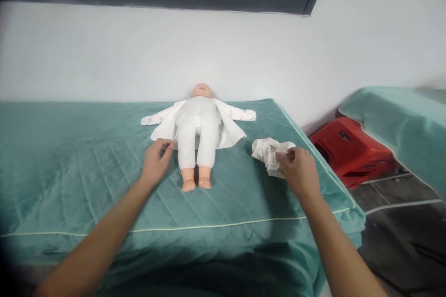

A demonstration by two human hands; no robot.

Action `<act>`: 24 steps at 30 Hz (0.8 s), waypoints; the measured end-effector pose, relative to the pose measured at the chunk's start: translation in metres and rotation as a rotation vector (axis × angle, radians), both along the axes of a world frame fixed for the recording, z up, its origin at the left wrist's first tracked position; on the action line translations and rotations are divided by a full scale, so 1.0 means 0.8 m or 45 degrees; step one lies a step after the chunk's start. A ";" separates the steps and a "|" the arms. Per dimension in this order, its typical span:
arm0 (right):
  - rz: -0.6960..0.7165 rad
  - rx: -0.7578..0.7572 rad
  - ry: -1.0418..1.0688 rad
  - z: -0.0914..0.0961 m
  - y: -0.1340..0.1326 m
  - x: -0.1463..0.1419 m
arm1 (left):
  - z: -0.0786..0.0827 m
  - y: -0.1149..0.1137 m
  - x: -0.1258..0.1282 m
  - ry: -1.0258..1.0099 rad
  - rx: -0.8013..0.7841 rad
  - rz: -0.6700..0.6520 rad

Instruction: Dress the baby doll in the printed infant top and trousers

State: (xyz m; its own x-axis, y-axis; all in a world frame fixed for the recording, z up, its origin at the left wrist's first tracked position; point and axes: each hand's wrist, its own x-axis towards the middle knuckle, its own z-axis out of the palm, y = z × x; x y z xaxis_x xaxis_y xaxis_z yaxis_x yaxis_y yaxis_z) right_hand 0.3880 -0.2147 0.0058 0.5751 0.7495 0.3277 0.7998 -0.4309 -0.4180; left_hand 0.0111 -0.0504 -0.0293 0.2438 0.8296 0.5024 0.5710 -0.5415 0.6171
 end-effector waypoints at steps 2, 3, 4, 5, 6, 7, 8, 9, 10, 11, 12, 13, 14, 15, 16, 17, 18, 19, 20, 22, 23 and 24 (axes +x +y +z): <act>0.068 -0.254 0.073 0.007 0.000 0.020 | 0.006 -0.015 0.003 -0.031 0.009 -0.031; 0.107 -0.335 0.077 0.011 0.002 0.025 | 0.009 -0.022 0.005 -0.044 0.019 -0.065; 0.143 -0.376 0.064 0.017 0.004 0.028 | 0.012 -0.030 0.007 -0.058 0.033 -0.109; 0.181 -0.378 0.052 0.025 0.006 0.026 | 0.016 -0.039 0.009 -0.075 0.047 -0.153; 0.232 -0.354 0.056 0.036 0.008 0.022 | 0.021 -0.047 0.011 -0.093 0.054 -0.190; 0.306 -0.317 0.085 0.049 0.008 0.015 | 0.028 -0.054 0.014 -0.115 0.050 -0.216; 0.403 -0.275 0.136 0.065 0.008 0.004 | 0.037 -0.062 0.016 -0.139 0.029 -0.242; 0.523 -0.229 0.205 0.083 0.007 -0.010 | 0.048 -0.070 0.020 -0.164 -0.008 -0.273; 0.668 -0.210 0.291 0.103 0.005 -0.027 | 0.062 -0.077 0.023 -0.191 -0.056 -0.317; 0.808 -0.204 0.379 0.124 0.004 -0.046 | 0.079 -0.085 0.027 -0.217 -0.111 -0.380; 0.931 -0.197 0.475 0.144 0.002 -0.067 | 0.097 -0.091 0.032 -0.247 -0.166 -0.458; 1.041 -0.189 0.556 0.164 0.002 -0.088 | 0.116 -0.097 0.037 -0.280 -0.217 -0.544; 1.146 -0.165 0.606 0.183 0.003 -0.109 | 0.135 -0.103 0.042 -0.309 -0.267 -0.635; 1.229 -0.144 0.621 0.200 0.005 -0.129 | 0.154 -0.106 0.046 -0.342 -0.310 -0.725; 1.291 -0.112 0.630 0.215 0.009 -0.148 | 0.172 -0.108 0.051 -0.377 -0.352 -0.797; 1.365 -0.085 0.656 0.229 0.014 -0.163 | 0.187 -0.108 0.054 -0.409 -0.389 -0.849; 1.436 -0.054 0.688 0.241 0.020 -0.176 | 0.201 -0.107 0.056 -0.440 -0.418 -0.878; 1.500 0.002 0.723 0.252 0.026 -0.186 | 0.214 -0.103 0.056 -0.475 -0.440 -0.885; 1.547 0.060 0.747 0.262 0.033 -0.193 | 0.224 -0.098 0.054 -0.514 -0.454 -0.885; 1.575 0.162 0.747 0.281 0.043 -0.200 | 0.244 -0.086 0.045 -0.595 -0.487 -0.891; 1.561 0.179 0.729 0.290 0.047 -0.201 | 0.253 -0.081 0.039 -0.636 -0.513 -0.903; 1.542 0.166 0.710 0.299 0.050 -0.201 | 0.262 -0.077 0.031 -0.680 -0.533 -0.912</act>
State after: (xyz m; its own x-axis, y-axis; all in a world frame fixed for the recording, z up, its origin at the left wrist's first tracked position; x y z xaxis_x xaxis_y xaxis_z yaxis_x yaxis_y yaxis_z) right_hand 0.2272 -0.1749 0.2449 -0.3452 0.8600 0.3758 0.3571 0.4907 -0.7948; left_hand 0.0357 -0.1122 0.1806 0.5845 0.7105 0.3918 -0.2160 -0.3292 0.9192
